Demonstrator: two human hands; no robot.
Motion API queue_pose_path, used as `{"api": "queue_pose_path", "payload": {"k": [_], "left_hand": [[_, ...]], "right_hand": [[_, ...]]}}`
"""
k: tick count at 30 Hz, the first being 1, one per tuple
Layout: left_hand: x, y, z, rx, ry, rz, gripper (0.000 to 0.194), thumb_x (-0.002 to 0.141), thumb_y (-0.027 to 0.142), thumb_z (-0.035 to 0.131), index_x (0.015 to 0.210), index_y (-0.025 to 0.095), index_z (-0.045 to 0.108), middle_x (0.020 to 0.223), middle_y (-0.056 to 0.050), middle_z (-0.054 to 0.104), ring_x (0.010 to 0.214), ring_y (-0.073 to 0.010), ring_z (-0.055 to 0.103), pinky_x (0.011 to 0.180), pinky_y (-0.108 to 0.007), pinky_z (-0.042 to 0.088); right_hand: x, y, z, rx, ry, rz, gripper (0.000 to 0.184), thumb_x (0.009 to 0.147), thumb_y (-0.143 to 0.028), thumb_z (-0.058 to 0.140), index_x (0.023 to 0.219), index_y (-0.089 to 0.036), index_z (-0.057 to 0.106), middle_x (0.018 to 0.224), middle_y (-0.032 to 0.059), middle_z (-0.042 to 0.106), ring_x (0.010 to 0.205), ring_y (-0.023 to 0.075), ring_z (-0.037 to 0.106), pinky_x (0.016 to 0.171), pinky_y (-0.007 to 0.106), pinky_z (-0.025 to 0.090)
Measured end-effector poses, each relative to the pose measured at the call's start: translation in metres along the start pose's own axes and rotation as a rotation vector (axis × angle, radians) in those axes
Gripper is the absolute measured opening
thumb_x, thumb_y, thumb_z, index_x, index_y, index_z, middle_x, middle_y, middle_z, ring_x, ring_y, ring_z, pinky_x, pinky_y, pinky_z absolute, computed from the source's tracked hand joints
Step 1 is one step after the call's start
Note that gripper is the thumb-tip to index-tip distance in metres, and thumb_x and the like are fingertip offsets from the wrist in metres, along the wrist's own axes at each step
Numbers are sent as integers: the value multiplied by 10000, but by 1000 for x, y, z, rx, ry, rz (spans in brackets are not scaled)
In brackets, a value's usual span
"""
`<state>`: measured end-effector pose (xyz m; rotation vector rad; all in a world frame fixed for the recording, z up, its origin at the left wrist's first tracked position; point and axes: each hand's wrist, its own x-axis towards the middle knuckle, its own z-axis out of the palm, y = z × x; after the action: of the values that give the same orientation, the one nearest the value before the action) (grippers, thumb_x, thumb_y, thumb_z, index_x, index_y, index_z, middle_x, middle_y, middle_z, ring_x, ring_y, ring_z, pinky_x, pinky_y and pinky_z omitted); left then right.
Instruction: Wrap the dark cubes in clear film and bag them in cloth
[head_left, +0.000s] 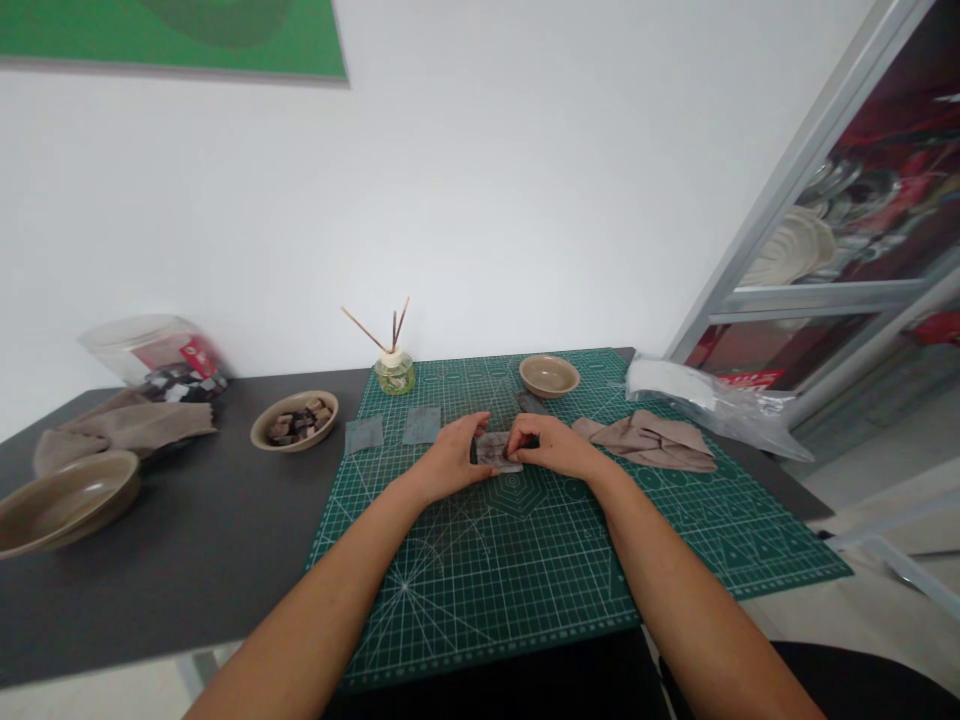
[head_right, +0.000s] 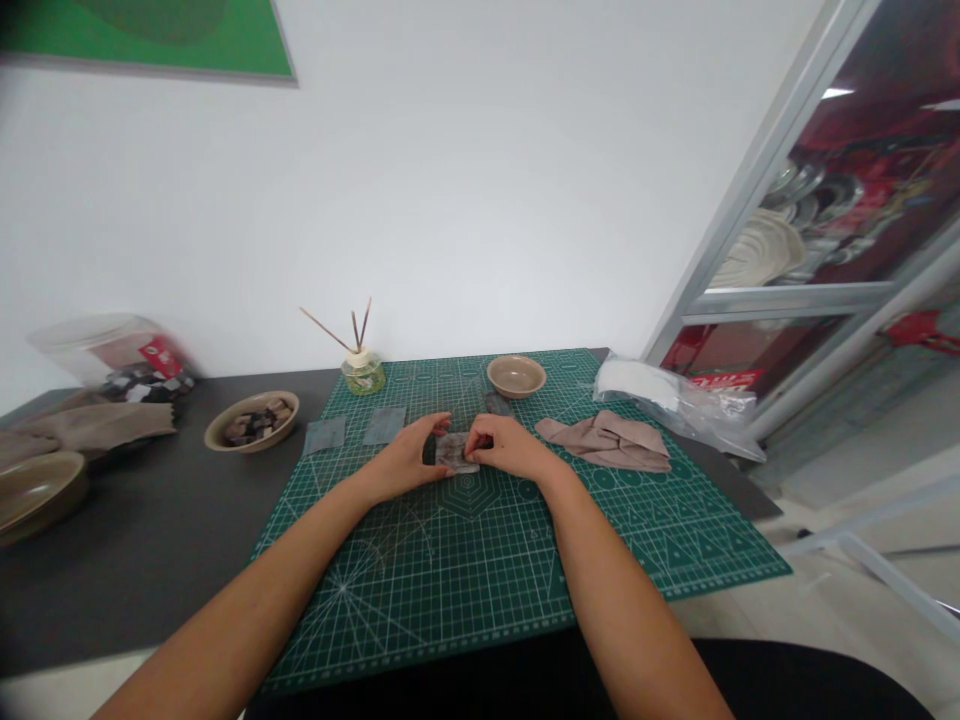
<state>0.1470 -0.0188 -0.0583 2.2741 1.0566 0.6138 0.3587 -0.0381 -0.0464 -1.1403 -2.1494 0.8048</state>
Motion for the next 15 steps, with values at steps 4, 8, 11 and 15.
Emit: {"api": "queue_pose_path", "payload": {"k": [4, 8, 11, 15], "left_hand": [[0, -1, 0, -4, 2, 18, 824, 633, 232, 794, 1349, 148, 394, 1287, -152, 552, 1167, -286, 557, 1031, -458, 420], [0, -2, 1, -1, 13, 21, 822, 634, 236, 792, 1350, 159, 397, 1296, -153, 546, 1183, -295, 545, 1030, -474, 418], [0, -1, 0, -8, 4, 14, 835, 628, 224, 797, 1353, 126, 396, 1291, -171, 551, 1178, -295, 549, 1033, -460, 418], [0, 2, -1, -10, 2, 4, 840, 616, 201, 799, 1351, 111, 404, 1301, -176, 546, 1180, -292, 549, 1039, -444, 416]], "right_hand": [[1, -2, 3, -70, 109, 14, 118, 730, -51, 633, 701, -164, 644, 749, 1, 578, 744, 145, 550, 690, 268, 417], [3, -5, 9, -85, 87, -35, 138, 727, -34, 630, 702, -169, 641, 770, 2, 589, 766, 144, 550, 711, 269, 415], [3, -5, 10, -54, 26, -54, 133, 734, -44, 629, 707, -174, 644, 773, -3, 593, 753, 138, 553, 695, 259, 419], [5, -4, 10, -147, 149, 0, 148, 731, -20, 619, 705, -165, 638, 743, 4, 576, 772, 151, 540, 709, 271, 410]]}}
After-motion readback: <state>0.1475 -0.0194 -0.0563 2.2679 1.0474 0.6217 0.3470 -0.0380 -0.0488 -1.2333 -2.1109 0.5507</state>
